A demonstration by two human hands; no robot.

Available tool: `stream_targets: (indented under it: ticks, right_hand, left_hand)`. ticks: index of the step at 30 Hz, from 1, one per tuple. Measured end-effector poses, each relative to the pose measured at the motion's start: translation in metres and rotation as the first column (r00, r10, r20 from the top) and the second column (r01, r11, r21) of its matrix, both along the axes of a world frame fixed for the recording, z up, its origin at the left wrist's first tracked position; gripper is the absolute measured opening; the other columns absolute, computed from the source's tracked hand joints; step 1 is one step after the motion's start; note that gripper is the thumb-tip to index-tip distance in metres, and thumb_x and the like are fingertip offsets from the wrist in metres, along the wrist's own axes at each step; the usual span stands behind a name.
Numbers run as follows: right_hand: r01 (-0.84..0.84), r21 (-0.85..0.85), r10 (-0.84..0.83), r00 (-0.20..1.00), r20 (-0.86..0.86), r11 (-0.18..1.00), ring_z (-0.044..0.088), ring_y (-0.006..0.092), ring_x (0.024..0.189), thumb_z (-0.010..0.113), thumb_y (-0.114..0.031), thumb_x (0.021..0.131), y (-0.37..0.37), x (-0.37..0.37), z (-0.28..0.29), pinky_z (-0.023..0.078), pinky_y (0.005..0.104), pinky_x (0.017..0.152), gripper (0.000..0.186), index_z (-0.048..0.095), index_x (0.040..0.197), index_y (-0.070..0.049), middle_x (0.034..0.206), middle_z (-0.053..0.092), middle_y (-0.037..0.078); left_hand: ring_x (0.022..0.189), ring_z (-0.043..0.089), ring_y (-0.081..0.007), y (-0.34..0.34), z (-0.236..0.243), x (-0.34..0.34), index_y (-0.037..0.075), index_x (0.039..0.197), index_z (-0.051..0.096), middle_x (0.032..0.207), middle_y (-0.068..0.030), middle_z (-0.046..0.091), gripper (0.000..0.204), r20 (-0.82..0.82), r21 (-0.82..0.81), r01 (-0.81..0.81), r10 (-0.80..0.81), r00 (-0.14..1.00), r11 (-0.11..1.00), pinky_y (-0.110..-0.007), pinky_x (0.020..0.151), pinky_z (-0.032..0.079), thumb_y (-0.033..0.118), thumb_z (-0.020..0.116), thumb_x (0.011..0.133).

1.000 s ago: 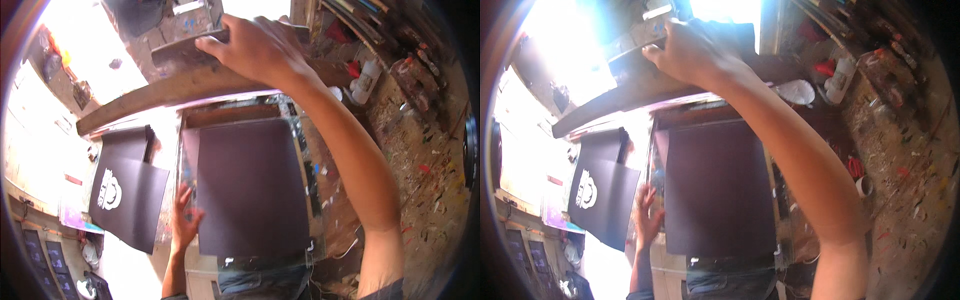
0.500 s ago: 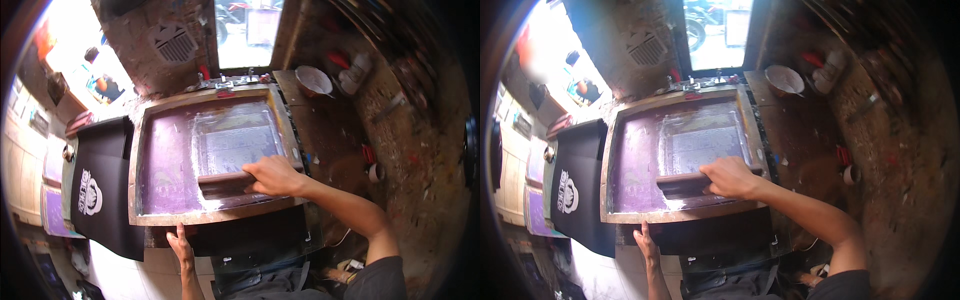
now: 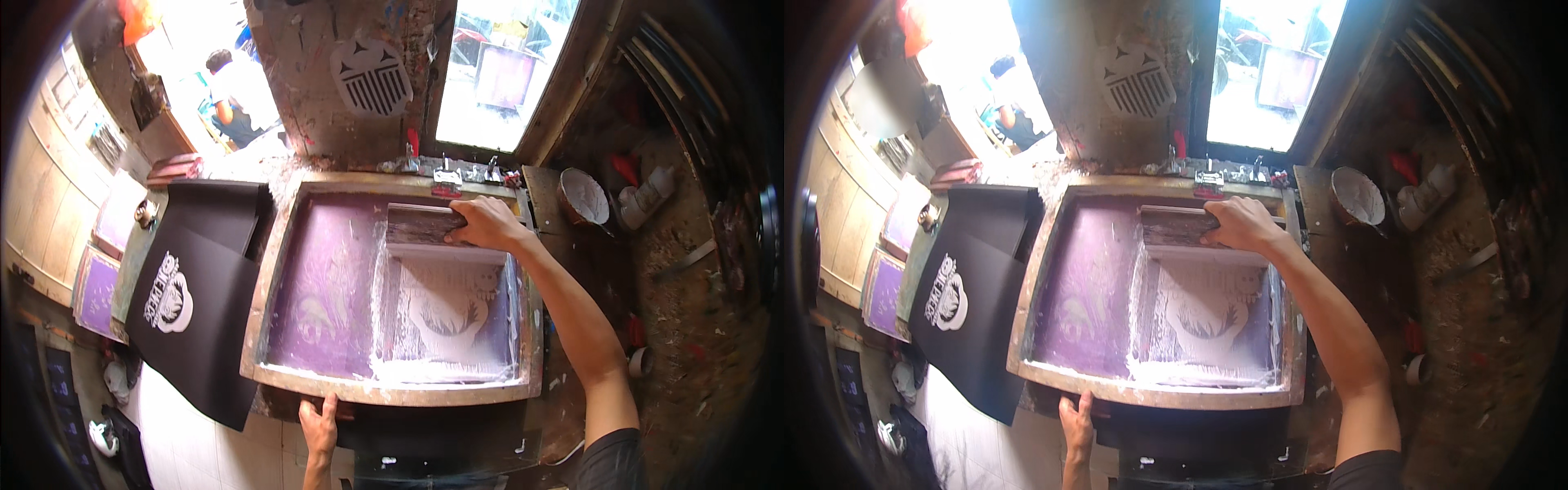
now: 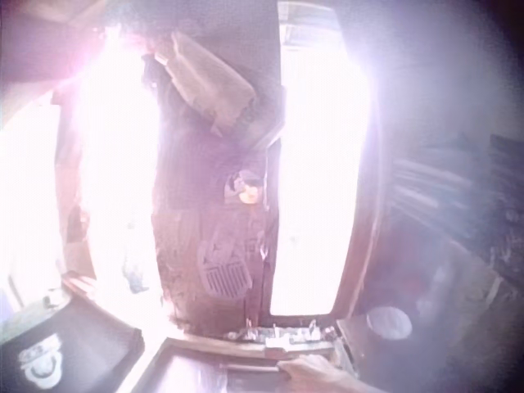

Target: The person repeatedly places black t-shirts under a screen printing frame, uses a squeegee to press white ink through the screen onto each shirt, then lifts the frame and removes the printed shirt. The process is repeated for multiple shirts in a small workshop.

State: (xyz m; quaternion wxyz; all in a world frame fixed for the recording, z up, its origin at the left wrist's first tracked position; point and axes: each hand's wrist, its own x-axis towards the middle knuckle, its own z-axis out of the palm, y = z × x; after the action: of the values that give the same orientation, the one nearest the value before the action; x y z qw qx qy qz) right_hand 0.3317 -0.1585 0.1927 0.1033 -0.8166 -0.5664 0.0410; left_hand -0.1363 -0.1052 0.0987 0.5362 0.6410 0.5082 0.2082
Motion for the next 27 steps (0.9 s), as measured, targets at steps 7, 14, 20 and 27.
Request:
stream_targets:
  ticks: [7,14,20,27]
  right_hand:
    - [0.094,0.135,-0.121,0.969,0.217,0.986,0.073,0.03,0.07,0.067,-0.007,0.081,-0.033,-0.062,-0.043,0.056,0.0421,0.062,0.013,0.06,0.092,-0.007,0.079,0.068,0.012]
    - [0.015,-0.008,-0.014,0.997,0.076,1.0,0.07,0.0262,0.067,0.067,-0.007,0.078,-0.117,-0.185,-0.026,0.053,0.0389,0.059,0.016,0.061,0.093,-0.01,0.078,0.065,0.006]
    - [0.015,-0.02,-0.013,0.993,0.114,1.0,0.071,0.0247,0.076,0.077,-0.024,0.079,-0.152,-0.228,-0.017,0.051,0.0395,0.07,0.03,0.061,0.101,-0.01,0.083,0.067,0.006]
    - [0.257,0.485,-0.402,0.888,0.222,0.835,0.061,0.0243,0.094,0.076,-0.057,0.082,-0.148,-0.258,0.016,0.032,0.0536,0.099,0.055,0.064,0.102,-0.008,0.094,0.063,0.007]
  left_hand:
    - [0.064,0.072,-0.0318,0.01,0.0,0.0,-0.01,0.101,0.04,0.091,-0.0263,0.065,0.046,0.098,-0.353,-0.052,0.093,0.991,0.934,-0.038,0.053,0.063,0.026,0.068,0.1]
    - [0.062,0.071,-0.0294,0.006,-0.009,-0.003,-0.007,0.099,0.04,0.081,-0.0221,0.065,0.042,0.166,-0.289,-0.04,0.091,0.982,0.956,-0.036,0.051,0.061,0.026,0.066,0.101]
    - [0.059,0.068,-0.024,0.003,-0.017,0.008,0.002,0.094,0.041,0.076,-0.0168,0.063,0.041,0.335,-0.196,0.004,0.063,0.94,0.981,-0.032,0.051,0.057,0.034,0.065,0.101]
    - [0.053,0.065,-0.0235,0.016,0.029,-0.003,-0.006,0.106,0.046,0.069,-0.0167,0.064,0.05,0.476,-0.012,-0.012,0.017,0.88,1.0,-0.032,0.046,0.054,0.041,0.06,0.103]
